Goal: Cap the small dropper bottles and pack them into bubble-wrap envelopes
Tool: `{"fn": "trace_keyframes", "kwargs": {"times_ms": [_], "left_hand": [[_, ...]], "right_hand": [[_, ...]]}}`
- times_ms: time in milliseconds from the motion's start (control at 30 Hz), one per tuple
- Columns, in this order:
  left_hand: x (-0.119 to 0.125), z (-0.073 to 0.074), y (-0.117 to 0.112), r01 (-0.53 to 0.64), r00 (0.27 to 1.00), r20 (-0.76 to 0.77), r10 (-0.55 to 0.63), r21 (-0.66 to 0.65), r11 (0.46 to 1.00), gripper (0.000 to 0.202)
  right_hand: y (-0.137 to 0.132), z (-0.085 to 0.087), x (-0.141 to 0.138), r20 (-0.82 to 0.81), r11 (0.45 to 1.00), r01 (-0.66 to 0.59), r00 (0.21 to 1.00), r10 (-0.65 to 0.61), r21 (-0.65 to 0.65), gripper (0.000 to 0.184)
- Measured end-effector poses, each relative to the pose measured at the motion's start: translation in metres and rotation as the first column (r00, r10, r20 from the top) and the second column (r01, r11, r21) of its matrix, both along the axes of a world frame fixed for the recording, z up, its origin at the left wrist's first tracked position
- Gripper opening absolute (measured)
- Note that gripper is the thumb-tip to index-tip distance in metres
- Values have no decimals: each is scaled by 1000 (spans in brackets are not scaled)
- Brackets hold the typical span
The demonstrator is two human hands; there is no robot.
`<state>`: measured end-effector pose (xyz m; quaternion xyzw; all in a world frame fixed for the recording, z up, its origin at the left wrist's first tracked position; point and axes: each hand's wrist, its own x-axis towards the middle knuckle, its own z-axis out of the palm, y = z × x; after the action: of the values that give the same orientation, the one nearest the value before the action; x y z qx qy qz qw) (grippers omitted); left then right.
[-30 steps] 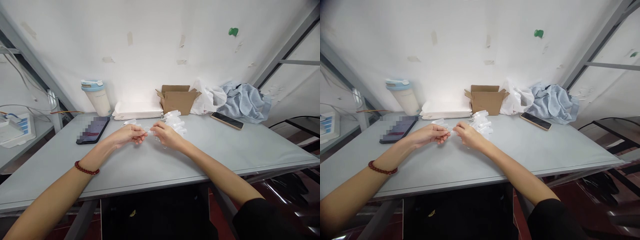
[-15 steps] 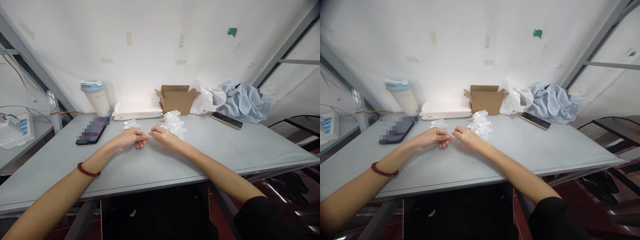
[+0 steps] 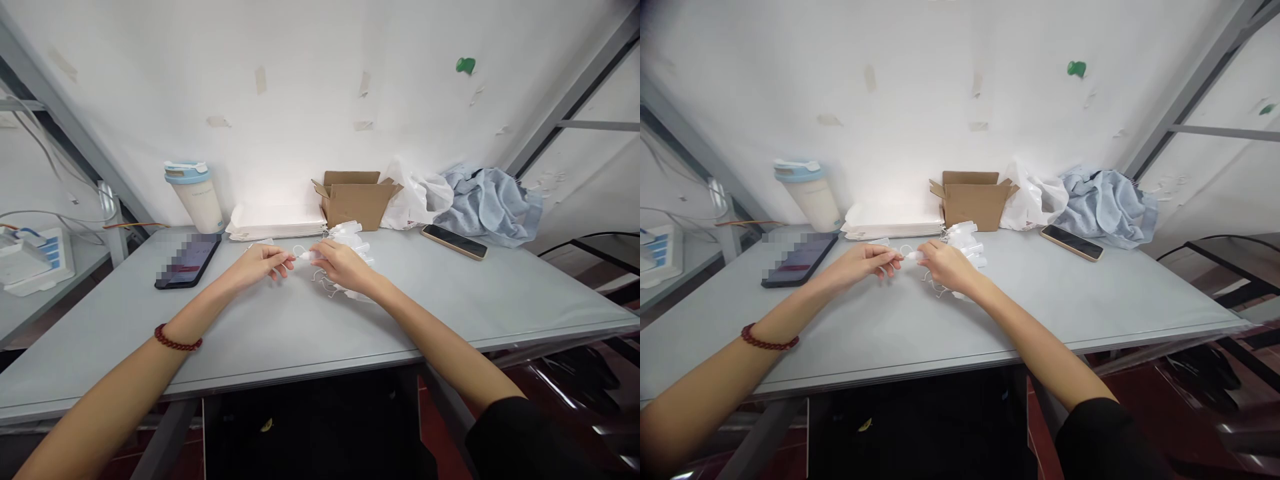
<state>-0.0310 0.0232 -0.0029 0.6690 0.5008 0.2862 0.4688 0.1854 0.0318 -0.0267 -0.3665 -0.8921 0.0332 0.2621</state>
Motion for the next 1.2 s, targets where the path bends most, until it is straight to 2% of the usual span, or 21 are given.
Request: {"fn": "trace_keyframes", "kwargs": {"times_ms": [233, 400, 533, 767, 867, 967, 1067, 1200], "left_hand": [[3, -5, -2, 88, 996, -29, -86, 64, 994, 31], [7, -8, -6, 88, 996, -38, -83, 178, 980, 31], [7, -9, -8, 104, 994, -35, -99, 216, 971, 31], [8, -9, -9, 103, 993, -70, -90, 208, 973, 32], [10, -10, -9, 116, 992, -66, -104, 200, 973, 34], [10, -11, -6, 115, 993, 17, -120, 156, 981, 41], [8, -11, -3, 72, 992, 100, -83, 104, 992, 48], [6, -9, -2, 80, 996, -42, -74, 141, 987, 38]], "right_hand": [[-2, -7, -4, -8, 997, -44, 999, 45, 62, 16], [-5, -11, -4, 5, 990, -71, 997, 71, 120, 16], [-6, -10, -2, -22, 987, -96, 995, 99, 129, 15], [-3, -14, -3, -16, 987, -104, 994, 107, 120, 15], [-1, -11, -1, 18, 984, -103, 995, 102, 147, 15], [0, -3, 2, 1, 976, -106, 994, 108, 188, 16], [1, 3, 5, -35, 977, -104, 993, 112, 188, 17], [-1, 1, 3, -28, 981, -106, 993, 112, 164, 16]]}}
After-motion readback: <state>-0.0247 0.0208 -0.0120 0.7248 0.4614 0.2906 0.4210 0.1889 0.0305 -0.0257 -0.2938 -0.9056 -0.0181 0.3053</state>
